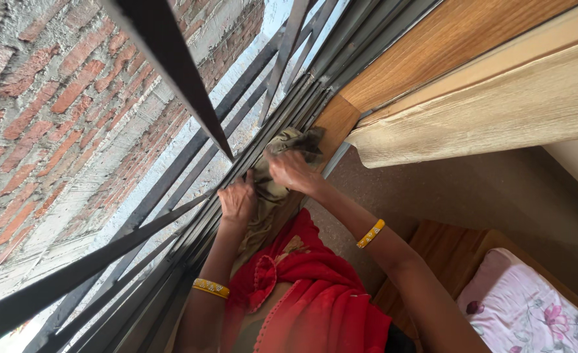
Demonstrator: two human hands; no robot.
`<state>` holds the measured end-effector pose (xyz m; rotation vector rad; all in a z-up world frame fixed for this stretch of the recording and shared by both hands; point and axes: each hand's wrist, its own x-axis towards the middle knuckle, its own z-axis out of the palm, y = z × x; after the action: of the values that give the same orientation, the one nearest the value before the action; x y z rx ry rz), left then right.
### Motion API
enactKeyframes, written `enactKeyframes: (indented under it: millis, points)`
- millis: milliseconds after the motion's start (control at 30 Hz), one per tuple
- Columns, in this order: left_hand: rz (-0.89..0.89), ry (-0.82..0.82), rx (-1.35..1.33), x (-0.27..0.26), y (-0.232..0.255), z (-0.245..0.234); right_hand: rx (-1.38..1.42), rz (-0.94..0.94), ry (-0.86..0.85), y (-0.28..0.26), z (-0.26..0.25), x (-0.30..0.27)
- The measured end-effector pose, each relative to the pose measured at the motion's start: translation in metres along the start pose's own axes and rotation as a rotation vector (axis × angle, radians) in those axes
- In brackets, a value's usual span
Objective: The person cleans a window track by hand using a cloth, moving the cloth along the metal grooves and wiping the surrounding wooden frame.
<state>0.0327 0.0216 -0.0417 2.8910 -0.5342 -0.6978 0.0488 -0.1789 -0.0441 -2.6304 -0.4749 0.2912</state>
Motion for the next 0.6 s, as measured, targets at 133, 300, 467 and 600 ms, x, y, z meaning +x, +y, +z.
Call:
enactKeyframes:
  millis: [133,300,467,600]
  points:
    - [0.035,0.034,-0.019,0.0,-0.003,0.009,-0.103,-0.08,0.021,0.002,0.023,0.008]
    - [-0.007,0.142,0.008,-0.018,-0.006,0.011,-0.364,-0.096,-0.095,0.012,0.034,0.014]
    - [-0.037,0.044,-0.082,-0.039,-0.016,0.014,-0.111,0.005,-0.158,0.023,0.033,0.021]
    - [-0.02,0.079,-0.066,-0.011,-0.023,0.031,-0.066,-0.056,-0.048,0.037,0.031,0.014]
